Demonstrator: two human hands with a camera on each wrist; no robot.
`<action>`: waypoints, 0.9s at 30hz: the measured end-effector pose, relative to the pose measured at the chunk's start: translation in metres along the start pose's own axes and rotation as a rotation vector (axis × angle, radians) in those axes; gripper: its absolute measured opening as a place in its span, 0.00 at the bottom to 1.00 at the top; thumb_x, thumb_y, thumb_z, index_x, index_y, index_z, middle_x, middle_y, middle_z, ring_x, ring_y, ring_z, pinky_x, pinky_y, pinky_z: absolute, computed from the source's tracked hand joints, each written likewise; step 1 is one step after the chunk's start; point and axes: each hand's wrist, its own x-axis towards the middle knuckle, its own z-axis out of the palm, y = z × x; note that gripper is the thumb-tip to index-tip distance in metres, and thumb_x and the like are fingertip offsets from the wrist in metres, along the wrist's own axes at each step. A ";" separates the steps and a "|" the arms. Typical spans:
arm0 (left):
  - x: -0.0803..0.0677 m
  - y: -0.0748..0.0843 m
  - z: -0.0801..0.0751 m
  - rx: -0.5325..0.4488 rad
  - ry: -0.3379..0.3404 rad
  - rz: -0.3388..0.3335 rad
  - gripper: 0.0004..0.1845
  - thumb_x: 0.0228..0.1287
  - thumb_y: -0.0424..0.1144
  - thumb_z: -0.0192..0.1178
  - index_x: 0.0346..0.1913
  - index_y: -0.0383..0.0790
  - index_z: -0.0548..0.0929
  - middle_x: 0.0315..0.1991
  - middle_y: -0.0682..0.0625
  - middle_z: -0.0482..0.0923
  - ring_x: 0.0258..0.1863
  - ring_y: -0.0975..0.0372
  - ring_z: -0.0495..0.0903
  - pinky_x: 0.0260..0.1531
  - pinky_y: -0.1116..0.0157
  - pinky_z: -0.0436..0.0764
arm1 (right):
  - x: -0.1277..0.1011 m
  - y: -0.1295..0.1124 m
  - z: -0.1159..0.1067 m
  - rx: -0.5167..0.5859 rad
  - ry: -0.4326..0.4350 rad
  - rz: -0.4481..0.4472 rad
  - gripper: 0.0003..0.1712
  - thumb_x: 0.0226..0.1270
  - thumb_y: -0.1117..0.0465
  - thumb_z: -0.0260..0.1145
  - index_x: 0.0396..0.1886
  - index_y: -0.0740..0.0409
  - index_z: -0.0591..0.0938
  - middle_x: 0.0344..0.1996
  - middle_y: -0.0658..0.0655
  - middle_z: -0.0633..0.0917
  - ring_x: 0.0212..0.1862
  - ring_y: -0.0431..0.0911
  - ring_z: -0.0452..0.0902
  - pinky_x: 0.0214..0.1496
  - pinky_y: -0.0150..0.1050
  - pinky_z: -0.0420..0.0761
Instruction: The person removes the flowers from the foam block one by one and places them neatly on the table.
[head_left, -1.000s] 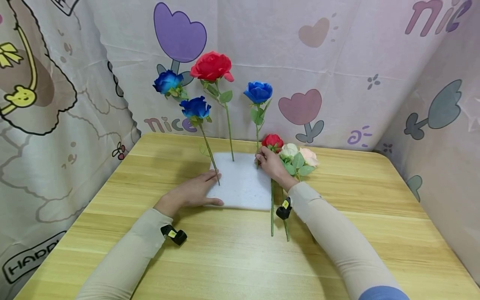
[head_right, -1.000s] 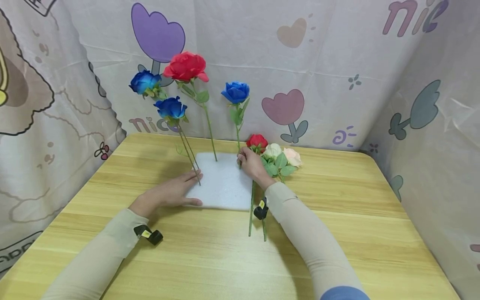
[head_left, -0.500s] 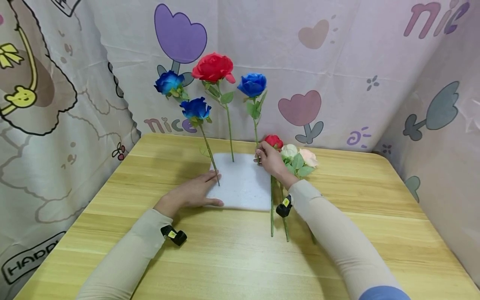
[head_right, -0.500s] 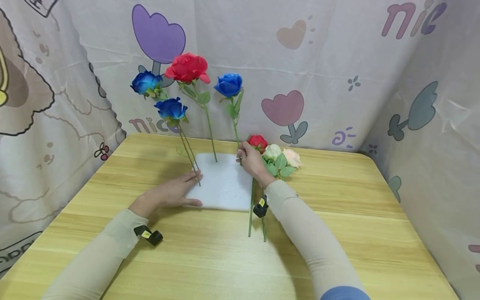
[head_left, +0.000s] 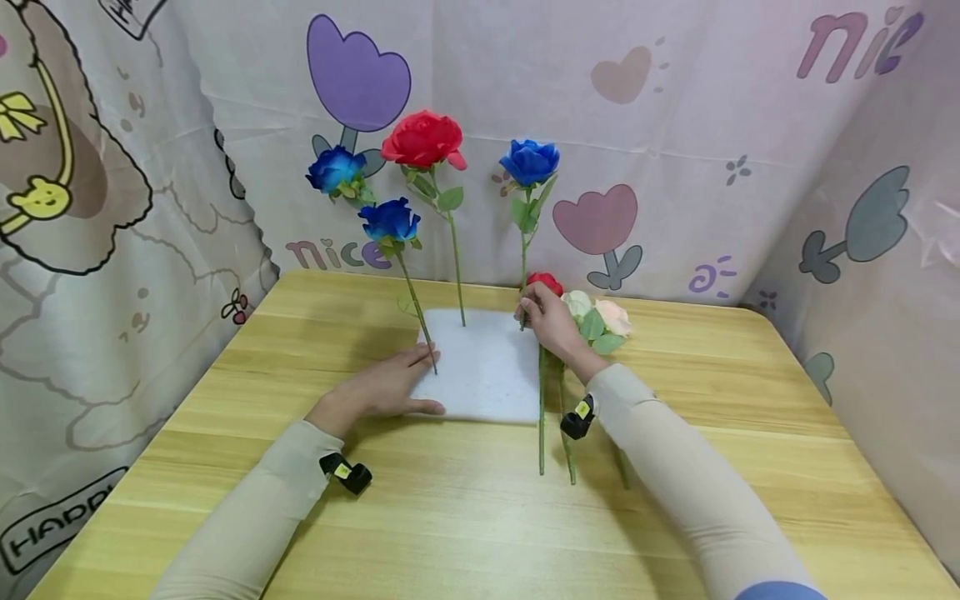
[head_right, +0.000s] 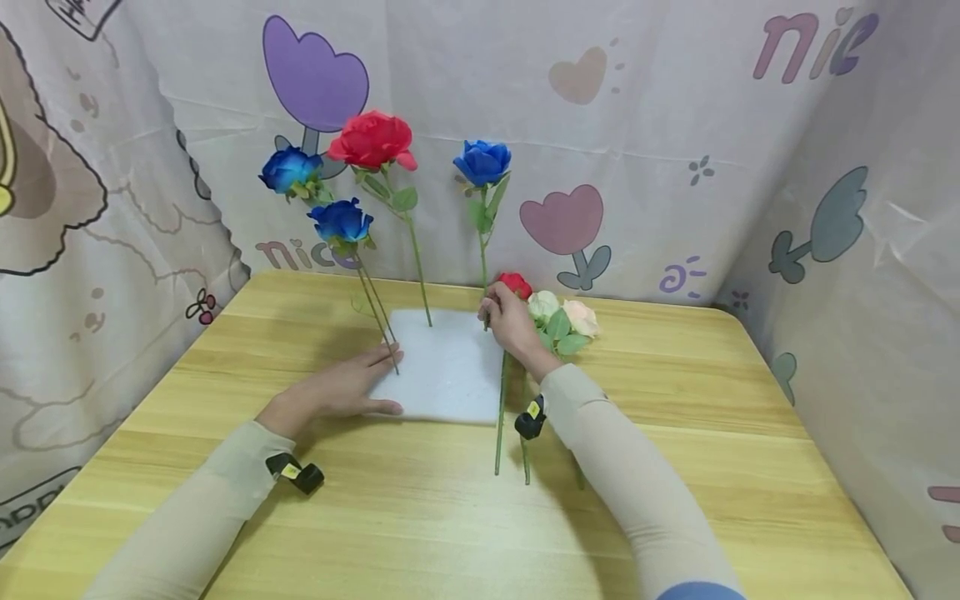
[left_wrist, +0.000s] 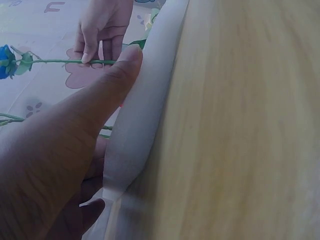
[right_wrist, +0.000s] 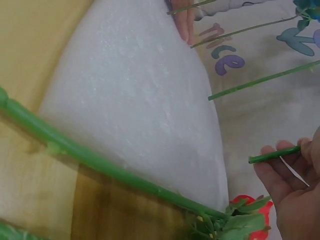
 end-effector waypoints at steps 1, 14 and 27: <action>0.000 0.000 0.001 0.004 -0.001 -0.001 0.59 0.55 0.79 0.48 0.77 0.36 0.53 0.77 0.38 0.47 0.75 0.47 0.49 0.71 0.52 0.54 | -0.001 0.000 -0.001 -0.009 0.009 -0.011 0.10 0.79 0.64 0.49 0.47 0.67 0.73 0.37 0.63 0.81 0.44 0.55 0.82 0.47 0.43 0.84; 0.001 -0.003 0.004 0.015 -0.022 -0.008 0.61 0.53 0.81 0.44 0.77 0.38 0.52 0.77 0.40 0.44 0.75 0.49 0.46 0.72 0.54 0.52 | -0.009 0.001 -0.013 -0.043 0.032 -0.033 0.10 0.78 0.63 0.54 0.52 0.63 0.74 0.37 0.66 0.85 0.38 0.52 0.82 0.42 0.42 0.85; 0.004 -0.006 0.005 0.014 -0.007 0.003 0.61 0.53 0.81 0.44 0.77 0.37 0.52 0.77 0.40 0.45 0.75 0.49 0.46 0.72 0.54 0.52 | -0.021 -0.002 -0.030 -0.081 0.037 0.009 0.17 0.77 0.63 0.55 0.61 0.62 0.72 0.40 0.65 0.85 0.41 0.59 0.84 0.47 0.50 0.84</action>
